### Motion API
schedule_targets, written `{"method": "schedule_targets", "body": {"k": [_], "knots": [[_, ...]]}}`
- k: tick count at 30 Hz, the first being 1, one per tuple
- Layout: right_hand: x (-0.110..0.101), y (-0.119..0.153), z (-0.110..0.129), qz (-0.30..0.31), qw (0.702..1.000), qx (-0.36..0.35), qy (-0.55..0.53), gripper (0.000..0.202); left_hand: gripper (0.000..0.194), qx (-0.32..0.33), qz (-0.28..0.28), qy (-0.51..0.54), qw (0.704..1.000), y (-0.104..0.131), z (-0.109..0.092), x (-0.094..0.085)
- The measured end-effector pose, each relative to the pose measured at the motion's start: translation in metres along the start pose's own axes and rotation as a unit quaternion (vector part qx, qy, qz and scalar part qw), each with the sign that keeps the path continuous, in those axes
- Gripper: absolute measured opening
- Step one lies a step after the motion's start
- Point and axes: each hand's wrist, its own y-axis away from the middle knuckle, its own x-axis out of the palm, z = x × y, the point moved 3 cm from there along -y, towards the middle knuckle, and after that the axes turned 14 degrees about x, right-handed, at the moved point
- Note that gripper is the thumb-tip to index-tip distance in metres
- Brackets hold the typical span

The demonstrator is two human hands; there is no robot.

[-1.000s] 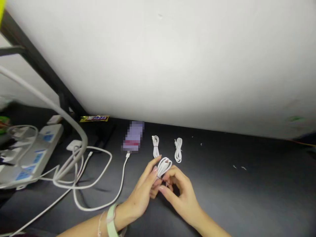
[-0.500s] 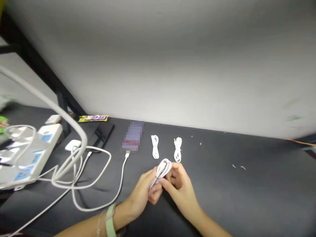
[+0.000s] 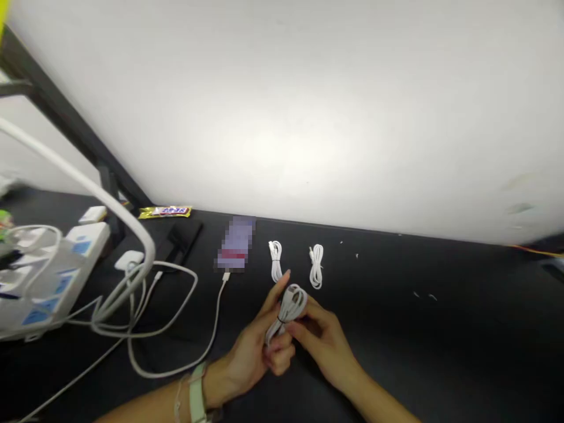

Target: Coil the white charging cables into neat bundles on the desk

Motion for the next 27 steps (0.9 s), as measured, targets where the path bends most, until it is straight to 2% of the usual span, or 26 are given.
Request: {"method": "schedule_targets", "body": {"k": [3, 6, 9, 12, 16, 20, 24, 27], "knots": [[-0.004, 0.002, 0.004, -0.042, 0.996, -0.041, 0.067, 0.017, 0.056, 0.003, 0.014, -0.012, 1.0, -0.001, 0.002, -0.001], [-0.007, 0.005, 0.011, -0.075, 0.978, -0.113, 0.156, 0.019, 0.054, 0.024, 0.015, -0.107, 0.994, -0.001, 0.003, -0.003], [-0.01, 0.008, 0.017, -0.064, 0.951, -0.201, 0.226, 0.016, 0.046, 0.081, -0.007, -0.258, 0.963, 0.001, -0.005, -0.001], [-0.012, 0.009, 0.019, -0.05, 0.913, -0.268, 0.302, 0.015, 0.03, 0.118, 0.003, -0.322, 0.939, 0.002, -0.014, 0.005], [-0.013, 0.01, 0.021, -0.071, 0.855, -0.327, 0.397, 0.012, 0.02, 0.125, 0.022, -0.267, 0.955, -0.003, -0.014, 0.008], [-0.013, 0.01, 0.021, -0.088, 0.807, -0.354, 0.464, 0.017, 0.021, 0.115, 0.016, -0.209, 0.971, -0.007, -0.011, 0.004], [-0.012, 0.008, 0.021, -0.093, 0.783, -0.368, 0.493, 0.022, 0.02, 0.111, -0.025, -0.184, 0.976, -0.009, -0.011, -0.002], [-0.011, 0.008, 0.022, -0.086, 0.784, -0.373, 0.489, 0.026, 0.024, 0.062, -0.051, -0.131, 0.988, -0.009, -0.009, -0.003]]}}
